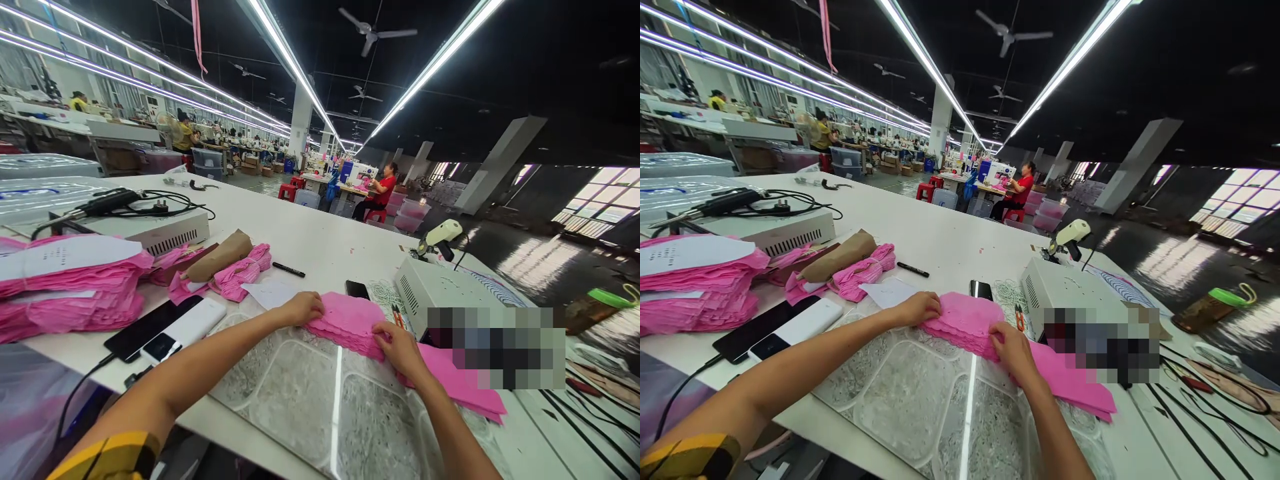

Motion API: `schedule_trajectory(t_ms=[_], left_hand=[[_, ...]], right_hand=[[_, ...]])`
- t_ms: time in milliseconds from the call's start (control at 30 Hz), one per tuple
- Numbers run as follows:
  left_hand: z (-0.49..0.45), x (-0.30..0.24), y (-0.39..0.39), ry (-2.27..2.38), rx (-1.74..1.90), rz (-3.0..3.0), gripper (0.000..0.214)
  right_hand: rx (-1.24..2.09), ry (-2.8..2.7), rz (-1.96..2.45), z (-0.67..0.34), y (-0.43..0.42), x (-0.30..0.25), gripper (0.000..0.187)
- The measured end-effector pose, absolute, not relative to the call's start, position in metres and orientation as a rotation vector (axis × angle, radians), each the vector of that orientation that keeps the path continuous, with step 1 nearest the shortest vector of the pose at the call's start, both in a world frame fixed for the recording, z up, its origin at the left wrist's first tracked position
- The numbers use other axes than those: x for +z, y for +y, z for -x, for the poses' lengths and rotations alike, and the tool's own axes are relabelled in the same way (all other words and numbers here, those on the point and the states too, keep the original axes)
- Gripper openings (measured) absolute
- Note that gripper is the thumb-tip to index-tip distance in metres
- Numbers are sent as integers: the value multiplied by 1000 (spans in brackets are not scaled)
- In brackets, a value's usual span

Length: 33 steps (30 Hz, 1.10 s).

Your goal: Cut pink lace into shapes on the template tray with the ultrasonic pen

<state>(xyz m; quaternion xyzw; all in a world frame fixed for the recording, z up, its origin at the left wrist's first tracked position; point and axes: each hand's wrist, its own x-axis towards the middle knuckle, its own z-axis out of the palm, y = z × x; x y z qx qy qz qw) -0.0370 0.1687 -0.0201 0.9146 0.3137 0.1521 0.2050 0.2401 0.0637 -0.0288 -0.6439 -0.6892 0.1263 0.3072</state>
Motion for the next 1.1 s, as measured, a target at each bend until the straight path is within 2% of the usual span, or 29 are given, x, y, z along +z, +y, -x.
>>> schedule_trajectory(t_ms=[467,733,833,900,1100], left_hand=[[34,-5,173,987,522,-2529,32],[27,1,165,969,650,-2643,29],[28,2,164,935,708,-2679,15],[31,3,164,915,743,-2693,15],[48,18,155,812,794,-2703,16]], right_hand=[[187,-1891,1789,-246,71,-25,30],[-148,-1879,1734,-196,69,-24,33],[-274,-1848,1707,-181,77,-33,22],[-336,-1824,1686,-182,82,-36,12],[-421,-1834,1508,-207,62,-13,18]])
